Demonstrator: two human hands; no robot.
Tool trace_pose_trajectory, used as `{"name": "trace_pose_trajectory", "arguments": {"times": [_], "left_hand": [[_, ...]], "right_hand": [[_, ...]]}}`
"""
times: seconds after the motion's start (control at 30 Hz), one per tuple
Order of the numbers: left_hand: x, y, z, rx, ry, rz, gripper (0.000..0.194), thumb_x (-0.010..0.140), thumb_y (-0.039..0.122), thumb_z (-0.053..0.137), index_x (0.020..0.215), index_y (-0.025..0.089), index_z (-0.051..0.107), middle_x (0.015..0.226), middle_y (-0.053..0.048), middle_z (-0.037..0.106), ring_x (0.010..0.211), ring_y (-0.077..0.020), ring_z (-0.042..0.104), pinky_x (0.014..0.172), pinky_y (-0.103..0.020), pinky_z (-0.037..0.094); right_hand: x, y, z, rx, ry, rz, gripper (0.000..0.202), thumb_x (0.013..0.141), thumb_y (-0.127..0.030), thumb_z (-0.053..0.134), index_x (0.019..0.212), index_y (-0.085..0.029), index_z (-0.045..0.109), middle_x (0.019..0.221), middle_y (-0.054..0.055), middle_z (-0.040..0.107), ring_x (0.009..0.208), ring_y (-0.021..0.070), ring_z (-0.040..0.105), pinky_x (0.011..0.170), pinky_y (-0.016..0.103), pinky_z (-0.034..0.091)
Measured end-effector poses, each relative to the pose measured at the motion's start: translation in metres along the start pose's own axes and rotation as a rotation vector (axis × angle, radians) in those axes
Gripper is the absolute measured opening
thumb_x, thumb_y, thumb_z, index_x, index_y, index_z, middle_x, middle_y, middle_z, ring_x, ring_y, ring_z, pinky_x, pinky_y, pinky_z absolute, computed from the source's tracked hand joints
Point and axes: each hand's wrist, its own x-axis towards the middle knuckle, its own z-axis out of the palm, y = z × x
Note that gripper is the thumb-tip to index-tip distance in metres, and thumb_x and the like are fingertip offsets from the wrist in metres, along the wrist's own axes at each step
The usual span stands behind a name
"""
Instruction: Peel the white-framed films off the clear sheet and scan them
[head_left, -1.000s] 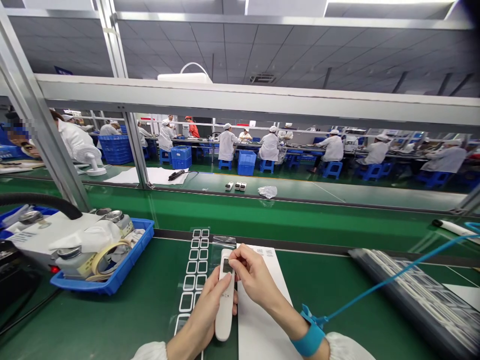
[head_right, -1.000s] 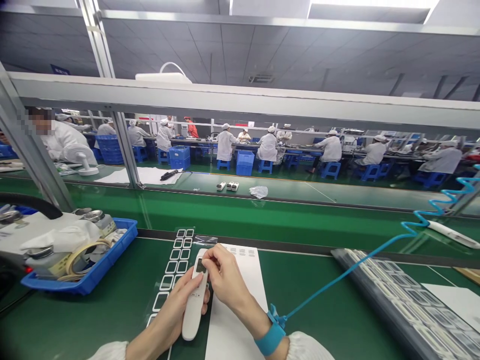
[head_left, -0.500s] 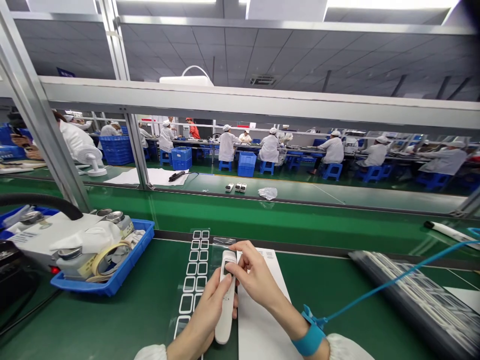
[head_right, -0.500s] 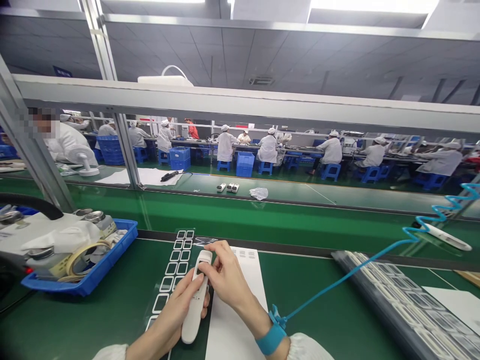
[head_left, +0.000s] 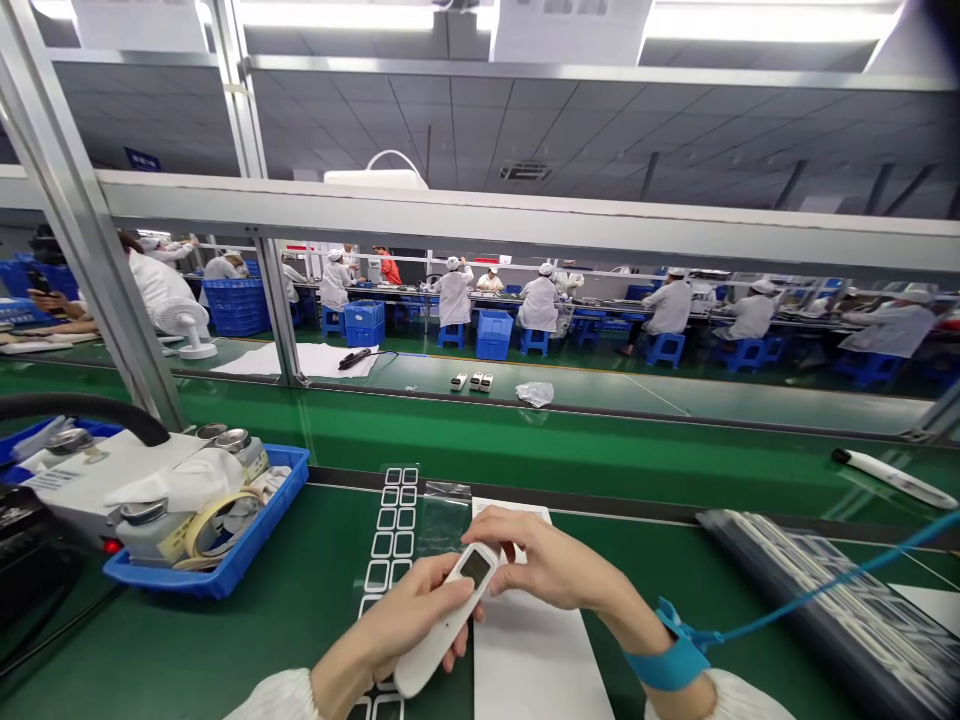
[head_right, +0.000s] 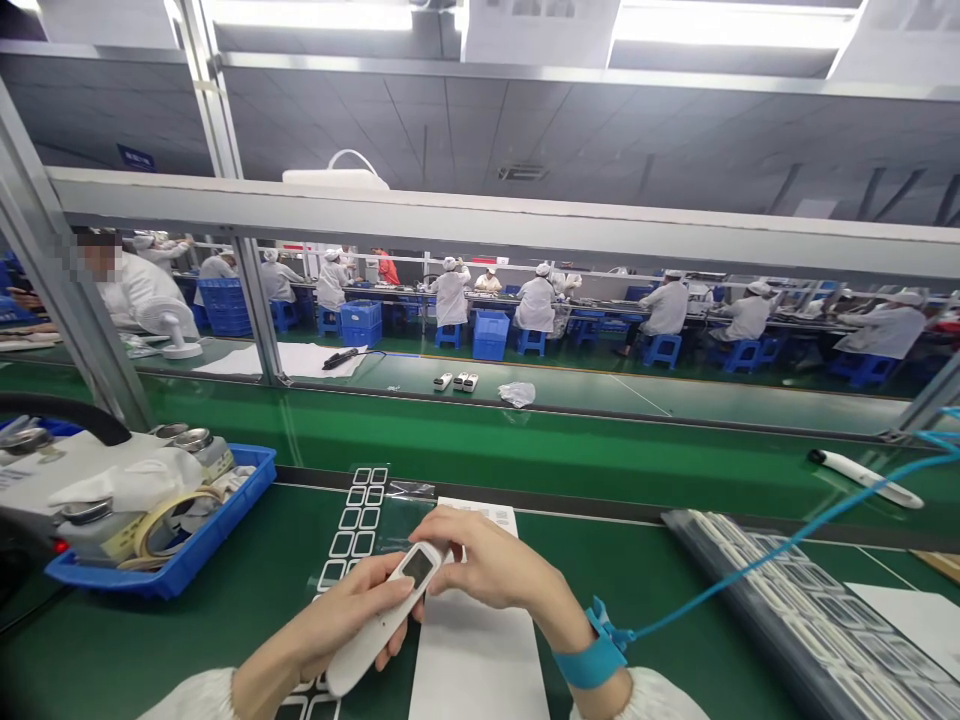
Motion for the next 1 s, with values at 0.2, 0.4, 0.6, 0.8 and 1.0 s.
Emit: {"name": "trace_pose_trajectory", "arguments": {"times": [0.2,0.4,0.6,0.8,1.0], "left_hand": [[0.01,0.009,-0.053,0.432,0.524,0.121,0.049,0.079,0.06,0.045,0.092,0.014,0.059,0.092,-0.01,0.062,0.08,-0.0195,0.059,0.059,-0.024,0.046],[0.033,-0.01,-0.083,0.609,0.531,0.039,0.041,0.07,0.046,0.057,0.097,0.015,0.058,0.07,-0.002,0.058,0.062,-0.017,0.054,0.055,-0.027,0.039],[0.046,-0.01,-0.067,0.58,0.458,0.009,0.02,0.069,0.037,0.057,0.067,0.018,0.053,0.072,-0.004,0.059,0.069,-0.0186,0.056,0.05,-0.023,0.039],[0.043,-0.006,-0.064,0.37,0.458,-0.065,0.026,0.082,0.048,0.043,0.082,0.022,0.039,0.076,-0.008,0.067,0.07,-0.0217,0.065,0.041,-0.021,0.041],[0.045,-0.006,-0.058,0.253,0.527,-0.024,0.036,0.08,0.057,0.046,0.083,0.023,0.036,0.067,-0.005,0.067,0.064,-0.0199,0.066,0.041,-0.019,0.042]], "right_hand": [[-0.008,0.053,-0.035,-0.104,0.354,0.224,0.023,0.077,-0.034,0.071,0.093,-0.018,0.066,0.065,-0.003,0.051,0.056,0.0129,0.043,0.05,0.023,0.032],[-0.001,0.159,-0.08,-0.288,0.857,0.739,0.017,0.072,-0.019,0.064,0.087,-0.011,0.063,0.077,0.009,0.063,0.072,0.0231,0.059,0.058,0.027,0.04],[0.002,0.183,-0.084,-0.328,0.964,0.817,0.024,0.066,-0.021,0.067,0.086,-0.01,0.061,0.095,0.019,0.062,0.098,0.0358,0.057,0.073,0.035,0.044],[0.005,0.141,-0.042,-0.162,0.884,0.642,0.021,0.075,-0.031,0.055,0.088,-0.015,0.059,0.088,0.01,0.063,0.075,0.0239,0.063,0.064,0.031,0.049],[0.008,0.069,0.048,0.229,0.545,0.469,0.029,0.078,-0.045,0.051,0.084,-0.017,0.055,0.079,0.003,0.061,0.035,0.011,0.053,0.026,0.02,0.035]]}}
